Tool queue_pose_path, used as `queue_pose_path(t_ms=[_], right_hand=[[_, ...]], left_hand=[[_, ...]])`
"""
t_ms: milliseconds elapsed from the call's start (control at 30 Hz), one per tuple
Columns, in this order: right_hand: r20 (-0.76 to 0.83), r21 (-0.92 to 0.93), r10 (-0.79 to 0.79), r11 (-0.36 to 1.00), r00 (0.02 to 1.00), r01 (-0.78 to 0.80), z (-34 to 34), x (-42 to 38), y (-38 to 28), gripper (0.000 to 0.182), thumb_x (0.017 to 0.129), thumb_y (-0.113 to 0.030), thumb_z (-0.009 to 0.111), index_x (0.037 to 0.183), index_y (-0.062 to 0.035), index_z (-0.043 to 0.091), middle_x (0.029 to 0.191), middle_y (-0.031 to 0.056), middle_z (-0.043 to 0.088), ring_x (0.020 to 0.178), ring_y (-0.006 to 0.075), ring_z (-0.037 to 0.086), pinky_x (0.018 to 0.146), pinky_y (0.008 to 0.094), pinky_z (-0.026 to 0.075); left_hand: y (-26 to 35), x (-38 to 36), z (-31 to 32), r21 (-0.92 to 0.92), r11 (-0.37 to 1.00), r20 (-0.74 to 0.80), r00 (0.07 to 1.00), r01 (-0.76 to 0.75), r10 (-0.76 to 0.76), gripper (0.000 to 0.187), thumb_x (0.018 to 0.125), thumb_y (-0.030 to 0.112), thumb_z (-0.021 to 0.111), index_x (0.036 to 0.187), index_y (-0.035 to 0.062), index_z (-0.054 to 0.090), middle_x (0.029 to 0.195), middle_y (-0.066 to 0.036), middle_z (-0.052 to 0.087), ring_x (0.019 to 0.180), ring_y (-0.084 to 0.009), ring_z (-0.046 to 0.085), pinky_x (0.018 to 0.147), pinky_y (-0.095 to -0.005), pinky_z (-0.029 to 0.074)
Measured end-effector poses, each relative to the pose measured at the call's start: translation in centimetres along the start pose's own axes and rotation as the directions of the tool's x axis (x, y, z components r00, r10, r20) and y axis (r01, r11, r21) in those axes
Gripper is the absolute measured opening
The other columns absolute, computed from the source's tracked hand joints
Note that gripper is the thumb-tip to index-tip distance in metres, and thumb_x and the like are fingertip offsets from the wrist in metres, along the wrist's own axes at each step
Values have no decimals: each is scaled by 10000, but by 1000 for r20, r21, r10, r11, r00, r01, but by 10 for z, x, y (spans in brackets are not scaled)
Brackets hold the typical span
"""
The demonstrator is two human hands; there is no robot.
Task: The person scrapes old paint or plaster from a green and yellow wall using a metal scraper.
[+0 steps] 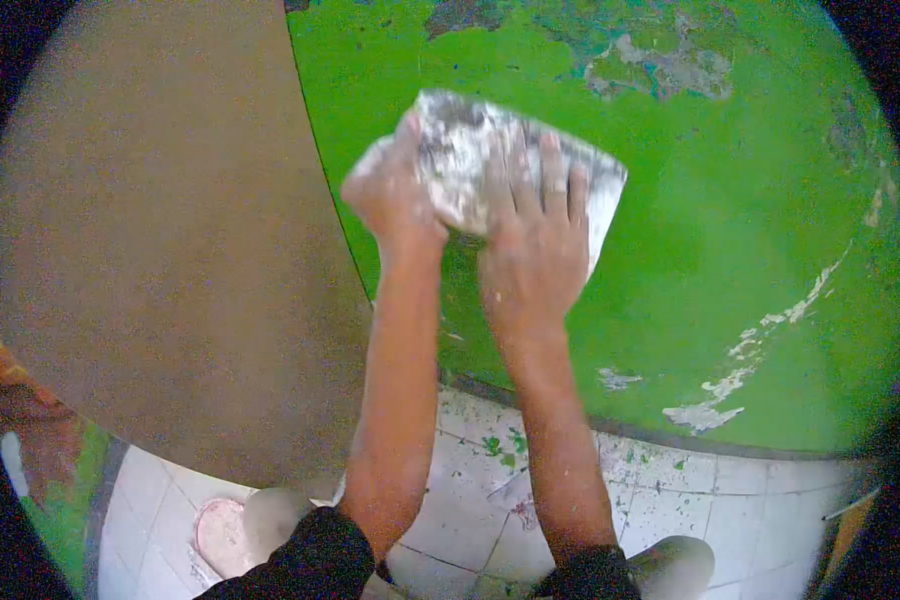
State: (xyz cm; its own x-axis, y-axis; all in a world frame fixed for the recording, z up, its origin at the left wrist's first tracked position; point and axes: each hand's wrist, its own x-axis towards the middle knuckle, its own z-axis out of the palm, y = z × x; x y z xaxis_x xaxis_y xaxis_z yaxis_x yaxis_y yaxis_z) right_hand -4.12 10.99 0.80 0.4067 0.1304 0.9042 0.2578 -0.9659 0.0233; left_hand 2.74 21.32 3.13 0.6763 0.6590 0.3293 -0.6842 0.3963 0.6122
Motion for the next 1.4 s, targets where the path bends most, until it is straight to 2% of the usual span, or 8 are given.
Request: queue_pose_path(t_ms=[133, 200, 300, 467, 567, 767, 1300, 1400], right_hand=[[-34, 18, 15, 1000, 999, -14, 5, -19, 5, 460, 828, -90, 533, 1272, -73, 654, 1406, 150, 577, 1410, 334, 429, 1189, 529, 284], [-19, 49, 82, 996, 996, -81, 21, -82, 11, 452, 829, -98, 535, 1263, -75, 659, 1398, 144, 585, 1404, 329, 441, 1183, 527, 296], [-28, 45, 123, 992, 992, -122, 23, -92, 26, 446, 830, -105, 535, 1255, -85, 668, 1376, 134, 605, 1394, 322, 460, 1173, 522, 318], [-86, -46, 31, 998, 996, -35, -22, 9, 28, 459, 825, -90, 532, 1263, -95, 669, 1342, 133, 629, 1390, 323, 461, 1178, 510, 316], [-105, -31, 25, 999, 994, -29, -28, 9, 31, 474, 808, -66, 547, 1267, -81, 664, 1344, 133, 627, 1396, 326, 451, 1184, 507, 304], [91, 41, 136, 989, 986, -140, -12, -83, 28, 527, 757, -14, 599, 1276, -76, 660, 1328, 116, 640, 1410, 332, 433, 1196, 518, 277], [-46, -8, 88, 996, 995, -88, 20, -93, 40, 536, 750, 11, 612, 1268, -103, 685, 1347, 84, 641, 1393, 322, 466, 1185, 514, 314], [-57, -14, 85, 996, 995, -86, 26, -94, 41, 480, 826, -100, 569, 1296, -107, 665, 1357, 72, 633, 1436, 312, 412, 1199, 519, 274]], left_hand=[[-1, -19, -12, 5, 1000, 10, 1000, -3, 3, 183, 848, 94, 775, 718, 3, 684, 715, -57, 679, 578, -99, 561, 532, -289, 463], [-42, -45, -48, 353, 935, 9, 1000, -26, 24, 195, 853, 104, 775, 717, -4, 685, 693, -50, 671, 577, -96, 556, 531, -283, 458], [-56, -76, -53, 300, 952, -33, 998, 62, -55, 204, 855, 120, 778, 721, -7, 691, 682, -44, 666, 575, -92, 551, 523, -277, 447], [7, -26, 35, -19, 1000, 36, 999, 13, -12, 286, 869, 146, 735, 653, -25, 659, 608, -37, 606, 553, -100, 471, 495, -306, 354], [13, -30, 38, -45, 999, 19, 999, -30, 31, 276, 859, 131, 737, 653, -34, 654, 612, -32, 602, 550, -104, 473, 493, -309, 352], [-25, -85, -28, 242, 961, -58, 991, 131, -120, 321, 863, 166, 771, 630, -18, 649, 584, 4, 577, 549, -78, 432, 496, -312, 323], [-53, -81, -36, 167, 985, 1, 999, 48, -49, 316, 890, 154, 766, 654, -15, 639, 603, 56, 514, 586, -39, 376, 506, -267, 281], [-52, -83, -33, 133, 991, -15, 999, 35, -33, 313, 893, 167, 768, 662, -9, 651, 604, 58, 516, 586, -35, 382, 511, -258, 284]])
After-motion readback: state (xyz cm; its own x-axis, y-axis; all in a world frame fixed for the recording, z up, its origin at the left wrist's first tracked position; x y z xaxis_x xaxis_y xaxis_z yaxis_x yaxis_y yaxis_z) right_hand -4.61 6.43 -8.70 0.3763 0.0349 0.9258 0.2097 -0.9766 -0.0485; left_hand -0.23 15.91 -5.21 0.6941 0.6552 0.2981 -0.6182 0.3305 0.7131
